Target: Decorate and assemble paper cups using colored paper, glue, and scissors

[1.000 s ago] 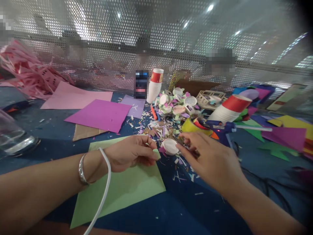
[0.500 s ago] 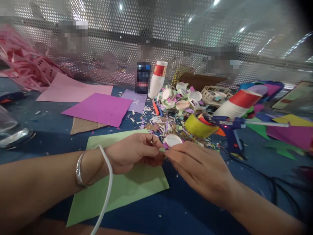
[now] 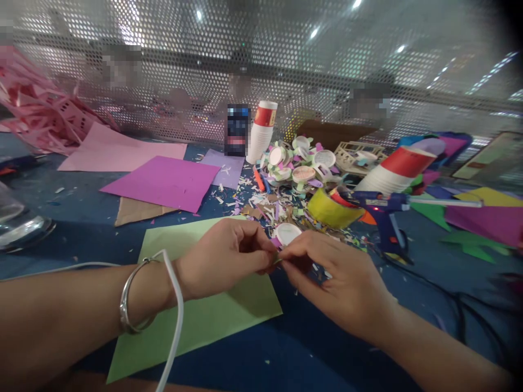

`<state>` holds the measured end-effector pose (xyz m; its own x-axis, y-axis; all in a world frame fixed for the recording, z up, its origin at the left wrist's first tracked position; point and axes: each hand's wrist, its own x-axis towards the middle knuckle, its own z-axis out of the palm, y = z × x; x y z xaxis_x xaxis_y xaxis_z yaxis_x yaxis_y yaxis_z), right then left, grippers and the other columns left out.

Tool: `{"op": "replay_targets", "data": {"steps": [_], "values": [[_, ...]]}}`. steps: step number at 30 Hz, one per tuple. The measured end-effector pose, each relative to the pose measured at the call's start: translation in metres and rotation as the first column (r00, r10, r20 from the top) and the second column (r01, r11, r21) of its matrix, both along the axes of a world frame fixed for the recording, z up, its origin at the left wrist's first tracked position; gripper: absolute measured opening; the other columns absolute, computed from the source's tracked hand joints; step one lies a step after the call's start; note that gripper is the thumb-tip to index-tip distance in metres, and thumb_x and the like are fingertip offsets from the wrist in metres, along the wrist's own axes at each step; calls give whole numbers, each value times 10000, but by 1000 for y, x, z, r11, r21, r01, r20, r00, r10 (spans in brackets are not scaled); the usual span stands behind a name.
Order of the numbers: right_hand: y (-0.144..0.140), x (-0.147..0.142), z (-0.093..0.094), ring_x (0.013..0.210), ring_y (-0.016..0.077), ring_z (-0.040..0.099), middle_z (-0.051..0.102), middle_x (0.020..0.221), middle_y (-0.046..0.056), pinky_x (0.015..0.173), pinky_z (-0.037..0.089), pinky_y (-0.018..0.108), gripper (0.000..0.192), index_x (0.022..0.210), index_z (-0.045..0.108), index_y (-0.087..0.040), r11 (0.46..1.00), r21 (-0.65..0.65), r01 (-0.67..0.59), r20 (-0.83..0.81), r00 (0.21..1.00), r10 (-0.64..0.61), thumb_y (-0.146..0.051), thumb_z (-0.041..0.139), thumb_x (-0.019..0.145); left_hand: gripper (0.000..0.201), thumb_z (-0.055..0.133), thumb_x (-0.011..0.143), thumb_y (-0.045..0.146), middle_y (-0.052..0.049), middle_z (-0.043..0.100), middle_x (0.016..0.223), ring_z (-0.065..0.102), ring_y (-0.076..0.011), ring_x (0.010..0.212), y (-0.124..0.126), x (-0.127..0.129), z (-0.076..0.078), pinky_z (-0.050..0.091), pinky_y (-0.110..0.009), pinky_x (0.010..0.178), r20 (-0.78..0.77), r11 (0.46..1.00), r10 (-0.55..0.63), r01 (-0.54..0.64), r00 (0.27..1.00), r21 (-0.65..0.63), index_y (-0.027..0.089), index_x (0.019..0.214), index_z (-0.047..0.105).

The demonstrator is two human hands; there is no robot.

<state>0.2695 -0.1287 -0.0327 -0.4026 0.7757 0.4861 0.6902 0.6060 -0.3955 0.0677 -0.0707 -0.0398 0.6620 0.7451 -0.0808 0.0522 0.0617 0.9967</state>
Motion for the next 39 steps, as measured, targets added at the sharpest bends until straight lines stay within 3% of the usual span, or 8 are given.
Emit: {"op": "replay_targets", "data": {"steps": [5, 10, 15, 29, 39], "values": [[1, 0, -2, 645, 112, 574, 625, 748, -7, 607, 458, 245, 105, 869, 648, -190, 998, -69, 10, -31, 999, -12, -112, 588, 903, 56, 647, 825, 226, -14, 672, 763, 598, -144, 725, -4, -3, 0, 464, -268, 668, -145, 972, 48, -13, 988, 233, 173, 811, 661], [-1, -1, -1, 641, 107, 575, 622, 747, -6, 600, 461, 233, 107, 843, 647, -189, 992, -126, 13, -57, 998, -20, -124, 588, 903, 95, 684, 796, 261, -9, 668, 759, 586, -145, 703, -10, -2, 8, 461, -263, 636, -206, 953, 70, -4, 976, 304, 173, 799, 649], [-1, -2, 1, 630, 109, 579, 630, 738, -5, 596, 469, 231, 104, 829, 646, -192, 991, -129, 40, -62, 997, -48, -124, 595, 888, 60, 673, 818, 238, -4, 700, 781, 621, -140, 719, -11, 0, 7, 481, -250, 660, -233, 920, 115, -15, 966, 391, 178, 818, 667], [0, -4, 1, 596, 103, 577, 621, 707, -14, 567, 467, 220, 106, 809, 636, -198, 989, -132, 72, -79, 993, -83, -117, 603, 869, 55, 694, 835, 225, 8, 710, 731, 630, -127, 669, -9, 1, 5, 462, -226, 616, -255, 893, 156, -26, 954, 449, 183, 800, 693], [-2, -4, 2, 598, 96, 586, 630, 721, -10, 565, 473, 207, 93, 811, 641, -191, 984, -154, 90, -96, 990, -105, -116, 612, 857, 59, 672, 857, 216, 8, 732, 840, 689, -137, 754, -11, -1, 6, 508, -245, 686, -225, 865, 156, -23, 962, 501, 201, 908, 646]]}}
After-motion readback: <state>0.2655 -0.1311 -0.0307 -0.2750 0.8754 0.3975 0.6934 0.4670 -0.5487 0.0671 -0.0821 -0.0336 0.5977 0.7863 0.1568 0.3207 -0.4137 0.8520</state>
